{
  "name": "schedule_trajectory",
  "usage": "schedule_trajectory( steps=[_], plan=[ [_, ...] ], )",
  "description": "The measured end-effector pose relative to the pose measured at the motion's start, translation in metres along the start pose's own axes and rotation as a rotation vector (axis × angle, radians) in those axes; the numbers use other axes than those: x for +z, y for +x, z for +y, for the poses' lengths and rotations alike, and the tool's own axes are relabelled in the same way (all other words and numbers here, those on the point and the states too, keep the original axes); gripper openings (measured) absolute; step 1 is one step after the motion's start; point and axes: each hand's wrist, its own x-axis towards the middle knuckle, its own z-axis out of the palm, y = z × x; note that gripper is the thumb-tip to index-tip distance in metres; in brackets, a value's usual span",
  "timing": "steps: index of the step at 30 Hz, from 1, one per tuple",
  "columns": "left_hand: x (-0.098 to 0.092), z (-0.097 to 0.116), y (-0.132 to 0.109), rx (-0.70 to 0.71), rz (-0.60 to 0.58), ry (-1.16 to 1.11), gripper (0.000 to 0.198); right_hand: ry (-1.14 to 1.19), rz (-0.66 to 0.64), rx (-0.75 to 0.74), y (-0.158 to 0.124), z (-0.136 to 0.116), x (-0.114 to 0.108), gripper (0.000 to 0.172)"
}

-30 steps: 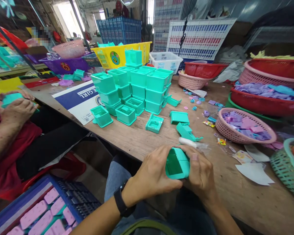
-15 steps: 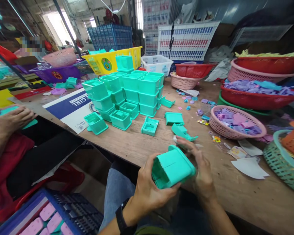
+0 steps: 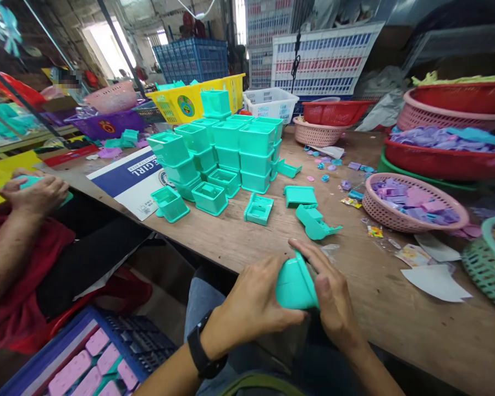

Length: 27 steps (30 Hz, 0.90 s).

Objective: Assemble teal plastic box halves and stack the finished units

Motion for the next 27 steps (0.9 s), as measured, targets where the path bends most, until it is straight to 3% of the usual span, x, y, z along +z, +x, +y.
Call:
schedule_trajectory(
  steps=[6, 10, 13, 18, 23, 25, 27],
  plan=[
    [0.013, -0.008, -0.002, 0.117, 0.077, -0.067, 0.071, -0.152, -0.058, -0.086, -0.002, -0.003, 0.001, 0.064],
    [0.020, -0.011, -0.006, 0.174, 0.151, -0.073, 0.078, -0.176, -0.001, -0.128, 0.002, -0.005, 0.003, 0.053],
    [0.025, -0.013, -0.010, 0.150, 0.218, -0.091, 0.072, -0.168, -0.009, -0.133, 0.008, -0.010, 0.004, 0.046],
    [0.026, -0.013, -0.014, 0.125, 0.247, -0.059, 0.075, -0.058, -0.067, -0.080, 0.014, -0.012, 0.001, 0.045],
    [0.020, -0.009, -0.008, 0.054, 0.281, -0.206, 0.091, 0.155, 0.085, 0.167, 0.011, 0.002, -0.004, 0.058],
    [0.020, -0.007, -0.006, -0.001, 0.318, -0.270, 0.083, 0.161, 0.107, 0.203, 0.012, 0.003, -0.007, 0.062],
    [0.020, -0.006, -0.006, -0.026, 0.352, -0.239, 0.072, 0.007, 0.131, 0.134, 0.013, -0.002, -0.010, 0.058]
  ],
)
